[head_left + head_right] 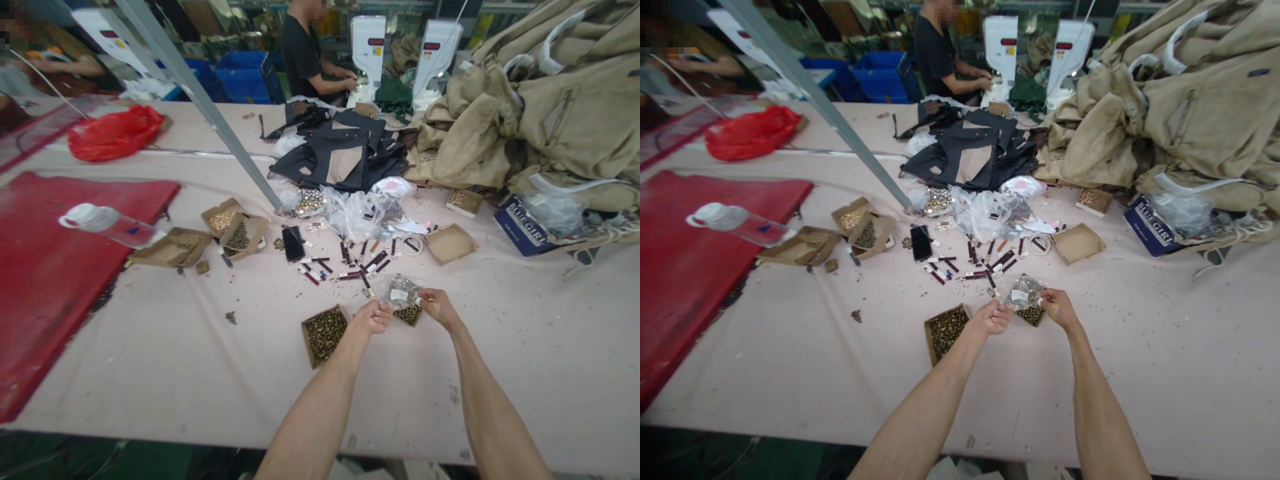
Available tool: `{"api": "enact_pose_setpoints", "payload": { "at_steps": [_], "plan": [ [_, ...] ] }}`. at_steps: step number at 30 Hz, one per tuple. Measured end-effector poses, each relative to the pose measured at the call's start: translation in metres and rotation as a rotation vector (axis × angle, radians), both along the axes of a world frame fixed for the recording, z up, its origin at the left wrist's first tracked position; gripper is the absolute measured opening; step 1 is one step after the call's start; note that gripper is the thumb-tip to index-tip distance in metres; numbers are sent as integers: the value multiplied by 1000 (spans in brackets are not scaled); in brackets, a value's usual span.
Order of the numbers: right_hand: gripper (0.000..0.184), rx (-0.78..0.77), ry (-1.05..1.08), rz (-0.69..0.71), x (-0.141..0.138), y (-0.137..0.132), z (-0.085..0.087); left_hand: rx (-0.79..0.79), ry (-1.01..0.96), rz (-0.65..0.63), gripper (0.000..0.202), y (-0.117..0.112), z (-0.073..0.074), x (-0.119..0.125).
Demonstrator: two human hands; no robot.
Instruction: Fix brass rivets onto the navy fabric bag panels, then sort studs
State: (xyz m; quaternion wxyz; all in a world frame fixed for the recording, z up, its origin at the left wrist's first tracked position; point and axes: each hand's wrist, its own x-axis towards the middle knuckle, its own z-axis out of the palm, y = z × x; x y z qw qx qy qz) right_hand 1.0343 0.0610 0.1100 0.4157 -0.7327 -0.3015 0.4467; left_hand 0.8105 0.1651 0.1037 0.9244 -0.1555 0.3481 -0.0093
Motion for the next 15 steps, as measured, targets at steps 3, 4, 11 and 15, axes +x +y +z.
{"api": "enact_pose_setpoints", "payload": {
  "at_steps": [3, 4, 11, 15],
  "plan": [
    [30, -5, 18, 66, -1, -1, -3, 8, -30, 30, 28, -3, -2, -4],
    [32, -18, 44, 84, -2, -2, -3, 14, -38, 37, 29, -4, -1, -5],
    [54, 60, 281, -25, -11, -10, -7, 83, -56, 34, 28, -4, 1, -12],
    [57, 102, 191, -113, -16, -8, -11, 147, -25, -7, 29, 0, -6, -13]
  ]
}}
